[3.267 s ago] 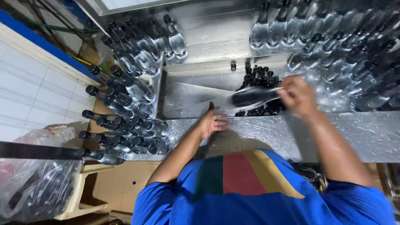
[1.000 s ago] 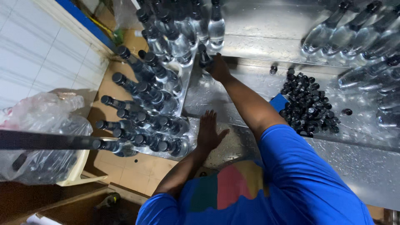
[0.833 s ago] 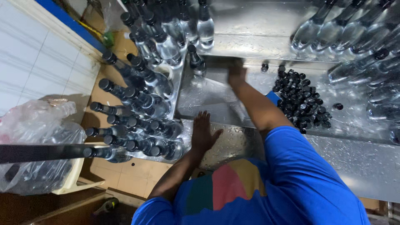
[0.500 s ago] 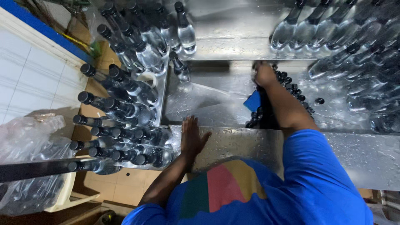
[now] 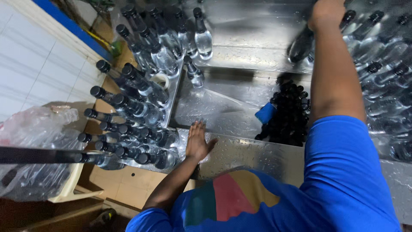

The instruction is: The person repeatedly picks up clear glass bottles from a metal tray and screws black caps onto them by hand. The capped bottles are then placed back into the tray among other finished bottles.

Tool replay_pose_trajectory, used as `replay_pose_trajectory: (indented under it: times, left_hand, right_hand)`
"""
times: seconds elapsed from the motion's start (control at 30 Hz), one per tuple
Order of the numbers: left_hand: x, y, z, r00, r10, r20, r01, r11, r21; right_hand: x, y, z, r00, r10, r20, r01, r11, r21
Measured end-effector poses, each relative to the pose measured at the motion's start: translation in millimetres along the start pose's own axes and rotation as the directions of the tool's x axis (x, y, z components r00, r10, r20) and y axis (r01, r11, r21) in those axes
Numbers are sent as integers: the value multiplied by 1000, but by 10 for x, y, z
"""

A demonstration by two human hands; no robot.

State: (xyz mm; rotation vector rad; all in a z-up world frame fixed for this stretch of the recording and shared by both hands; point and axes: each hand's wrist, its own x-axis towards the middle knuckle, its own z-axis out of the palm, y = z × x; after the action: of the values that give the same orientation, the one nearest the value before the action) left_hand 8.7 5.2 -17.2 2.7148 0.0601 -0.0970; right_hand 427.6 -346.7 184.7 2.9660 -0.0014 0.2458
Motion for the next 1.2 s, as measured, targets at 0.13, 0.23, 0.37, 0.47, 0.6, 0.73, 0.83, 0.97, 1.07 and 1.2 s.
replay_pose_trajectory:
  times: [0.13,0.23,0.37,0.47,0.6,0.73,0.83,0.97,1.07,1.2]
  left_hand:
    - [11,-11,12,996,54,-65,-52,998,34]
    - [49,-57,30,998,48,-50,-49,999,-18]
    - [-2,15,-40,992,107,-71,-110,993,-41]
    - [-4,70,-119,976,118,-184,-154,969,-191]
    - [220,280,13,914,-367,-174,-17,392,-920]
    - [357,492,-244,893,-148,425,394,-203,-897]
    - [305,524,-205,850,-405,337,384,37,-923]
    - [129,613,-352,871,-204,-447,-51,868,-495]
    - [154,657,-561,767,15,-641,-306,887,-346]
    - [277,596,-793,912,-407,-45,35,188,-982]
  right_hand:
    - [-51,52,29,993,-27,112,27,1000,3]
    - [-167,81,120,1000,11,7,-13,914,407]
    - [-709,33,157,971,-64,-228,138,936,323]
    - [-1365,-168,24,999,45,26,-52,769,637]
    - [-2155,-317,280,864,-311,-395,494,669,555]
    - [-3039,-739,473,971,-131,-200,237,408,882]
    - [-3463,-1083,763,789,213,-576,521,265,811]
    - [-3684,-1191,967,864,62,500,-504,88,859]
    - [-3726,-880,809,784,-266,561,-619,-396,678]
    - [-3624,-512,426,971,-231,55,-4,216,976]
